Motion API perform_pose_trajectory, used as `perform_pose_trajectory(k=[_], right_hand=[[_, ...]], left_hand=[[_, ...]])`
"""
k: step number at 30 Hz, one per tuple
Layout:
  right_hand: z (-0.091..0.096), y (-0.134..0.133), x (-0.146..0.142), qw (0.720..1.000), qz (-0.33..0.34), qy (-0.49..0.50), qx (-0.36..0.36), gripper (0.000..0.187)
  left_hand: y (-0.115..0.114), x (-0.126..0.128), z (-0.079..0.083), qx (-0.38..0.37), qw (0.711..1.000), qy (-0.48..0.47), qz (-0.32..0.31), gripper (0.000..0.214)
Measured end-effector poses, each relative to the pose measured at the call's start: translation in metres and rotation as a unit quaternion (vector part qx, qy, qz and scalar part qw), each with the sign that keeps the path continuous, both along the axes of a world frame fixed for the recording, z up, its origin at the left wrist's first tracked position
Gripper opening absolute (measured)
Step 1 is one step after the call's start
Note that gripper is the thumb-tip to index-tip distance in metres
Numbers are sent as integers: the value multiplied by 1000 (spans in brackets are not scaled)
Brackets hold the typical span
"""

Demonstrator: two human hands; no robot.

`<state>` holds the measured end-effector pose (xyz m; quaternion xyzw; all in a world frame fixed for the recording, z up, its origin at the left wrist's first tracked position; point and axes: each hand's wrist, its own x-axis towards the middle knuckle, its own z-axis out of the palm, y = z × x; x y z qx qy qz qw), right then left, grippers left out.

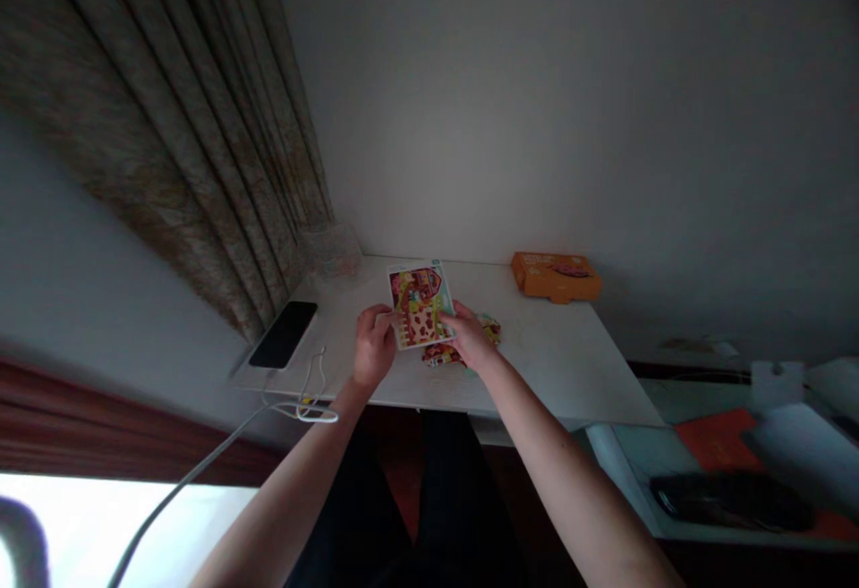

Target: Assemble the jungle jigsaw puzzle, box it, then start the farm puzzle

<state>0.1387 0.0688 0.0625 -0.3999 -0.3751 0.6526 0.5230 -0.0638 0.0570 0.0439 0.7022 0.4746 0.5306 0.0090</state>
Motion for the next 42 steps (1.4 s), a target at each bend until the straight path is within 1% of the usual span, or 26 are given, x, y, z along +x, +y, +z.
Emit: perform_pose_trajectory(k=[2,3,4,6,7,8,9,10,12,14,16,18,21,23,24,25,26,28,29,30,31,33,35,38,40,42], right_hand=[[-3,2,9,1000,-21,-16,14,42],[-4,2,13,999,-26,-26,25,41],[-4,3,18,998,-25,-40,37,40],[-5,3,27,995,-11,-75,61,38],[-5,2,31,993,0,-94,70,37],[-5,2,35,990,12,-114,77,37],[-5,1,38,988,24,-131,82,37],[-5,1,41,986,32,-143,84,37],[-7,0,46,984,28,-157,85,39],[-9,-2,48,984,1,-162,77,42],[-12,-5,47,985,-20,-165,52,45],[-14,-8,45,988,-25,-153,15,48],[-18,-11,38,992,-25,-118,-24,46],[-22,-9,34,992,-36,-114,-37,40],[-24,-8,33,991,-48,-120,-38,37],[-27,-6,32,989,-65,-130,-36,35],[-29,-4,31,986,-84,-142,-31,33],[-33,-1,30,978,-114,-171,-19,30],[-35,1,29,975,-118,-186,-12,29],[-37,1,27,973,-114,-201,-6,27],[-38,2,25,971,-106,-215,2,26],[-40,2,16,966,-85,-242,19,25],[-43,2,3,961,-69,-266,33,26],[-48,6,-22,956,-55,-287,28,30],[-52,11,-41,958,-49,-282,6,31],[-56,16,-58,966,-46,-253,-20,30]], left_hand=[[1,7,-2,-57,988,-145,-6,29],[2,12,-2,-105,969,-224,-16,33],[2,16,0,-163,940,-299,-35,40],[1,24,5,-279,861,-416,-91,52],[1,27,9,-324,823,-450,-123,55],[1,31,12,-356,792,-471,-153,55],[0,33,14,-377,770,-482,-178,53],[0,35,16,-389,756,-489,-196,51],[1,38,16,-400,743,-495,-206,49],[3,39,12,-397,741,-509,-184,50],[5,41,5,-384,737,-535,-154,52],[6,44,-2,-368,725,-568,-129,52],[6,49,-12,-349,712,-599,-111,50],[6,50,-16,-345,721,-591,-110,47],[6,50,-17,-338,739,-573,-103,48],[6,48,-18,-323,769,-545,-83,49],[5,46,-18,-295,810,-504,-47,53],[3,39,-18,-209,905,-369,42,64],[1,37,-17,-163,943,-280,75,67],[-1,34,-16,-126,971,-185,89,66],[-4,33,-15,-103,987,-93,84,62],[-10,35,-15,-94,992,57,57,52],[-14,39,-16,-115,980,153,52,46],[-17,43,-21,-163,957,224,87,44],[-18,41,-26,-193,943,245,118,44],[-17,33,-31,-215,934,246,141,44]])
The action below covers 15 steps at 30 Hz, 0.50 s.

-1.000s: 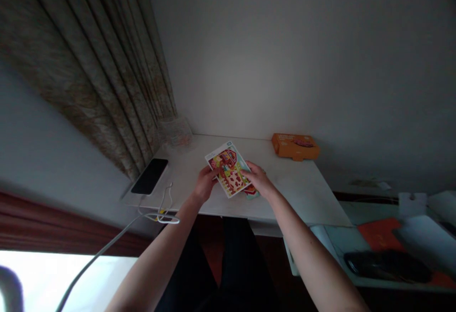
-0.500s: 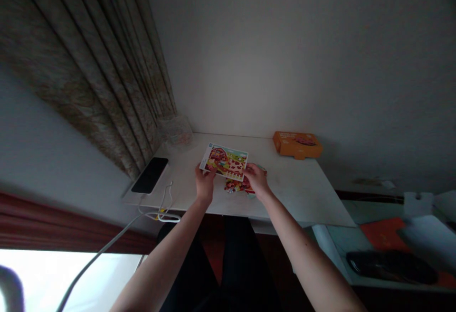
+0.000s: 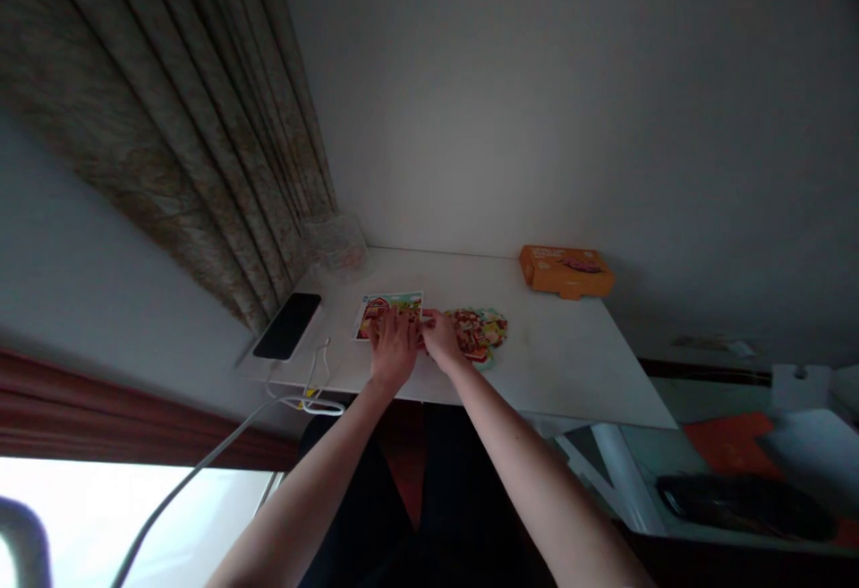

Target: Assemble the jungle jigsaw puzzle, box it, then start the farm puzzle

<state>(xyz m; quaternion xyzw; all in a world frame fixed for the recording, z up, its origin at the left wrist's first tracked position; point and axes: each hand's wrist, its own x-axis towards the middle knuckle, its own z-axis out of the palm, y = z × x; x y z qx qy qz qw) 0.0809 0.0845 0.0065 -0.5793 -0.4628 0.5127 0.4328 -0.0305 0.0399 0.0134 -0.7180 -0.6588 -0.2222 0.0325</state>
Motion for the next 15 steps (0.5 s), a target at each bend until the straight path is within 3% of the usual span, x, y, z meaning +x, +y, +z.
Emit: perform_pose_trajectory(k=[3,8,11,15], right_hand=[[-3,5,-18,999,8,39,-13,27],[-1,2,-19,997,63,-5,52,25],[3,-5,5,990,66,-58,106,32],[10,-11,64,948,57,-216,228,25]], left_hand=[[2,-17,-8,-19,999,-47,5,42],[10,-43,-18,-59,994,-97,10,36],[17,-53,-22,-59,994,-70,56,42],[24,-67,-23,-58,994,-16,95,48]])
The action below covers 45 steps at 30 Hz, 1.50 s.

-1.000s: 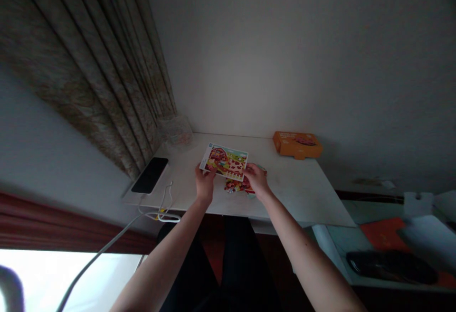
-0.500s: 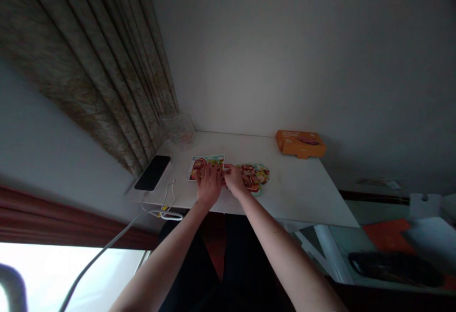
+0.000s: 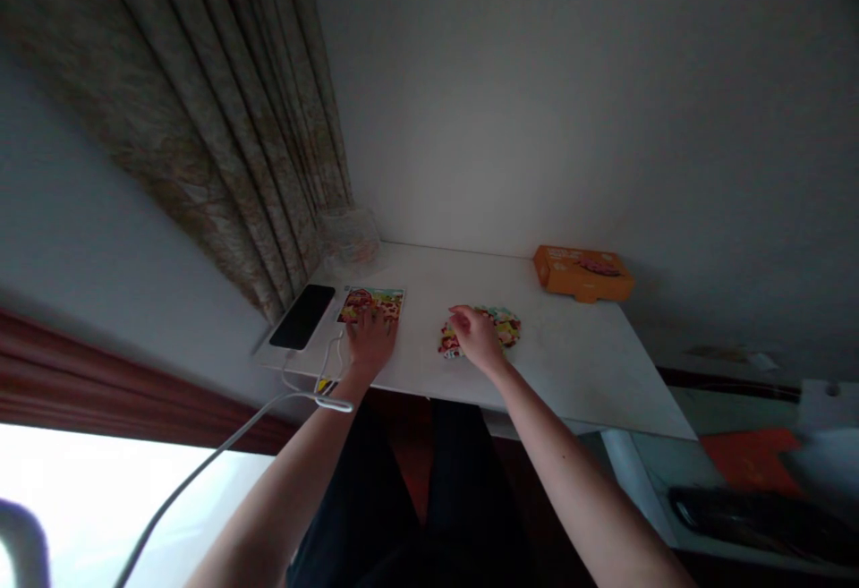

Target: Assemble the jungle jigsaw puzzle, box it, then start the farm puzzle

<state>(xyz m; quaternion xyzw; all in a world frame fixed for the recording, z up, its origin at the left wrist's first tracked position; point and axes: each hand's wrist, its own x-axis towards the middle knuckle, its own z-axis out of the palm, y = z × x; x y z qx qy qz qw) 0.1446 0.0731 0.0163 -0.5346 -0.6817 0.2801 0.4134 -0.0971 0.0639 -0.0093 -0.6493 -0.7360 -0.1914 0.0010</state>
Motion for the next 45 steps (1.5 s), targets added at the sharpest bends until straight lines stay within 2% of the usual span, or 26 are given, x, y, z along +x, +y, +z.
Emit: perform_pose_trajectory(k=[4,8,9,11,13,15,17,19,22,26,33,39,43,45], right_hand=[[-2,-5,64,989,-5,-128,68,34],[-23,-14,97,973,-5,-221,68,67],[-30,-16,99,969,-5,-241,57,75],[-43,-20,98,961,-5,-275,36,87],[-51,-22,93,954,-6,-297,27,93],[-54,-22,88,951,-5,-307,34,92],[-53,-20,85,951,3,-304,48,87],[-50,-14,84,954,11,-294,59,80],[-46,1,81,958,6,-278,72,71],[-45,36,71,961,-22,-265,69,64],[-51,110,63,977,-51,-206,37,64],[-57,153,71,987,-67,-142,26,74],[-59,168,84,995,-26,-98,21,88],[-59,171,92,997,-19,-69,7,88]], left_hand=[[6,-10,1,-18,1000,4,17,51],[6,-6,2,11,1000,-24,14,52],[4,-2,1,22,999,-39,-6,52],[-2,11,-1,33,992,-84,-93,51],[-12,31,-5,21,967,-140,-213,53],[-22,54,-9,1,936,-191,-296,59],[-27,78,-13,-2,917,-219,-334,66],[-23,96,-14,-7,916,-216,-339,65],[-2,112,-13,-25,935,-172,-310,63],[38,119,-14,-25,956,-124,-266,61],[109,129,-18,1,971,-159,-181,61],[164,126,-24,34,958,-212,-190,55],[182,115,-31,44,936,-275,-217,60],[187,109,-31,25,920,-316,-231,65]])
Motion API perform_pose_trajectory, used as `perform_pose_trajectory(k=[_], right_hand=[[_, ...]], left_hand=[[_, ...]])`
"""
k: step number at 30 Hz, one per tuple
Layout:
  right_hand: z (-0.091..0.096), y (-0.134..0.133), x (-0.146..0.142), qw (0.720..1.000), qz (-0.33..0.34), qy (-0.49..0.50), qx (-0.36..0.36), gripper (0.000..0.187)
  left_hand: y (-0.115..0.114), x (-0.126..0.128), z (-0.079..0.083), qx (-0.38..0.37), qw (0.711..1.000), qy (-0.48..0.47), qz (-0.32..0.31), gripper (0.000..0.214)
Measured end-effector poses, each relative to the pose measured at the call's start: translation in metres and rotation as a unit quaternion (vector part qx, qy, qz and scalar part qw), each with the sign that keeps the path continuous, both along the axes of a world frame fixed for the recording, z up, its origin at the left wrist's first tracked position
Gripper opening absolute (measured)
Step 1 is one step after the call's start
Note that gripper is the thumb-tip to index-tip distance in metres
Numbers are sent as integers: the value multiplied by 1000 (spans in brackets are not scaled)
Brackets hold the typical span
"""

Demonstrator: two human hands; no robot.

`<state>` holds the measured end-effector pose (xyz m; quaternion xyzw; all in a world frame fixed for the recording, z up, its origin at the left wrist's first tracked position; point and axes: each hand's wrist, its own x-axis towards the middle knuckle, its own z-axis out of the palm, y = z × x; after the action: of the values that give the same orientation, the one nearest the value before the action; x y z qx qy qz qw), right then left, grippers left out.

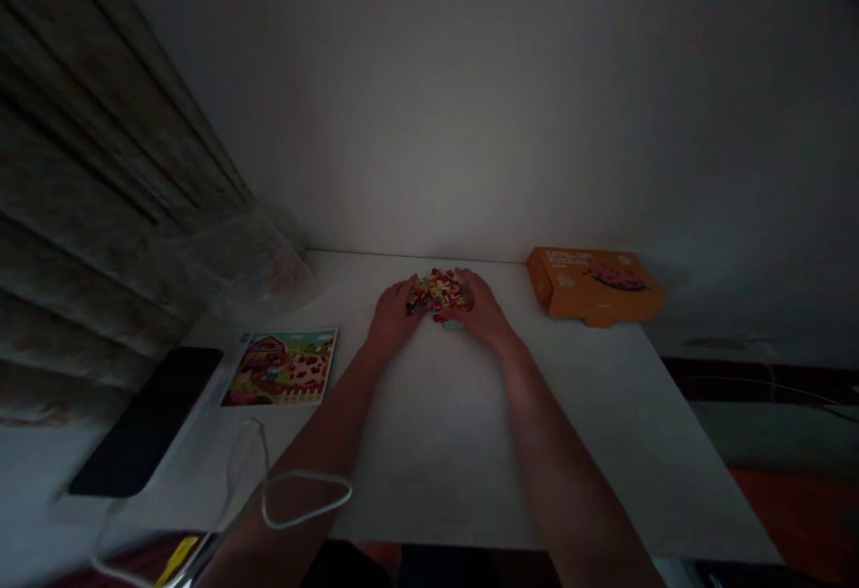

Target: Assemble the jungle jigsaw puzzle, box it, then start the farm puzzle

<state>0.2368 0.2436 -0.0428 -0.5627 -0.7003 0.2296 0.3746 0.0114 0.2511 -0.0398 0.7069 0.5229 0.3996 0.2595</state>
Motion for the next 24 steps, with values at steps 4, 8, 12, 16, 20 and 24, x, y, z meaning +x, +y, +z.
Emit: perform_pose_trajectory(k=[4,8,12,16,20,24], right_hand=[[4,-3,8,999,-18,40,-26,64],[9,-7,4,998,-39,58,-10,43],[14,-10,6,997,-69,46,-1,41],[20,-20,8,995,-82,-46,-16,68],[19,-28,-4,986,-54,-147,-58,95],[13,-23,-14,986,-45,-152,-49,71]], left_hand=[[5,-10,9,-57,995,-80,-23,68],[7,-11,16,-59,990,-128,-5,56],[9,-10,15,-58,982,-172,58,40],[11,-11,14,-65,987,-125,74,42],[4,-9,12,-40,999,34,4,47],[-5,-5,6,19,980,193,-49,53]])
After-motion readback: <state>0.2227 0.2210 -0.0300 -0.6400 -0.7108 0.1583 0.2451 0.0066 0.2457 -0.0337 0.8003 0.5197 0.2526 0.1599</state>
